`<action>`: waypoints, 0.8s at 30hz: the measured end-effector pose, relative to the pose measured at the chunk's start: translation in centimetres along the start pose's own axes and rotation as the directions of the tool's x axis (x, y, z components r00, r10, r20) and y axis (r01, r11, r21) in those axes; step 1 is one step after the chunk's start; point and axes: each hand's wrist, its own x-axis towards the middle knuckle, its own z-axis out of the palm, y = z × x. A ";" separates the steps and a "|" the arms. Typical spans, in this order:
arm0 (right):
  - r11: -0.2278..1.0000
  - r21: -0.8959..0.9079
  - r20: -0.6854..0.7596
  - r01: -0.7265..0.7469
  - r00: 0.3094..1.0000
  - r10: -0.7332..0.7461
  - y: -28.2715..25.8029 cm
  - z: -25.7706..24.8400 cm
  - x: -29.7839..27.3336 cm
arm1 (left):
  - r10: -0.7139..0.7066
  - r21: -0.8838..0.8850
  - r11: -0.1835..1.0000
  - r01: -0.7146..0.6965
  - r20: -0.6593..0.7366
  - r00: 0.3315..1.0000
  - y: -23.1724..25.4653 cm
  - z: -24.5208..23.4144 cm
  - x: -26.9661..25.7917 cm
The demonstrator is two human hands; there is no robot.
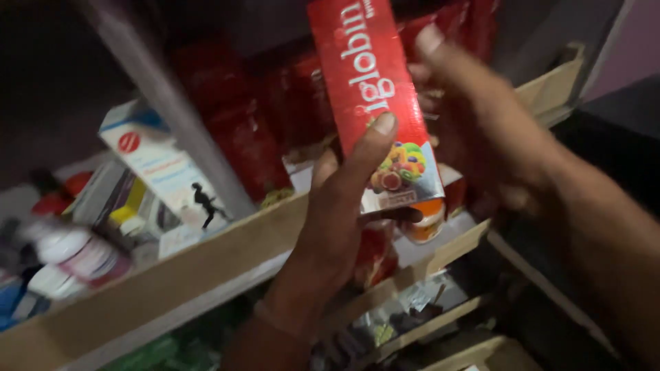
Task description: Organizing and stocking medicine boxes on shelves in a pharmacy storage area.
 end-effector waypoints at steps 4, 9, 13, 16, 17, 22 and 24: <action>0.994 0.065 0.160 -0.082 0.985 0.071 2.4 2.5 -2.0 | 0.069 0.184 0.982 -0.042 -0.140 0.988 -0.6 -0.7 -2.6; 0.992 0.127 0.167 0.011 0.985 -0.032 3.9 7.9 -4.1 | 0.193 0.352 0.930 -0.107 -0.219 0.956 1.1 -2.6 -7.9; 0.986 0.156 0.234 -0.058 0.972 0.020 5.0 12.5 -5.0 | 0.256 0.408 0.903 -0.134 -0.261 0.931 4.5 -3.3 -13.8; 0.982 0.145 0.307 -0.125 0.949 0.075 5.6 15.6 -6.0 | 0.229 0.409 0.911 -0.045 -0.414 0.881 6.6 -3.8 -17.7; 0.984 0.118 0.348 -0.136 0.934 0.087 5.4 17.0 -6.6 | 0.194 0.367 0.930 -0.020 -0.444 0.875 7.3 -4.2 -19.4; 0.987 0.075 0.532 -0.143 0.843 0.082 4.9 24.8 -10.7 | 0.265 0.365 0.929 -0.064 -0.535 0.802 10.8 -5.5 -27.8; 0.980 0.113 0.606 -0.164 0.793 0.063 5.2 29.2 -13.0 | 0.259 0.353 0.935 -0.038 -0.604 0.753 12.2 -6.8 -32.3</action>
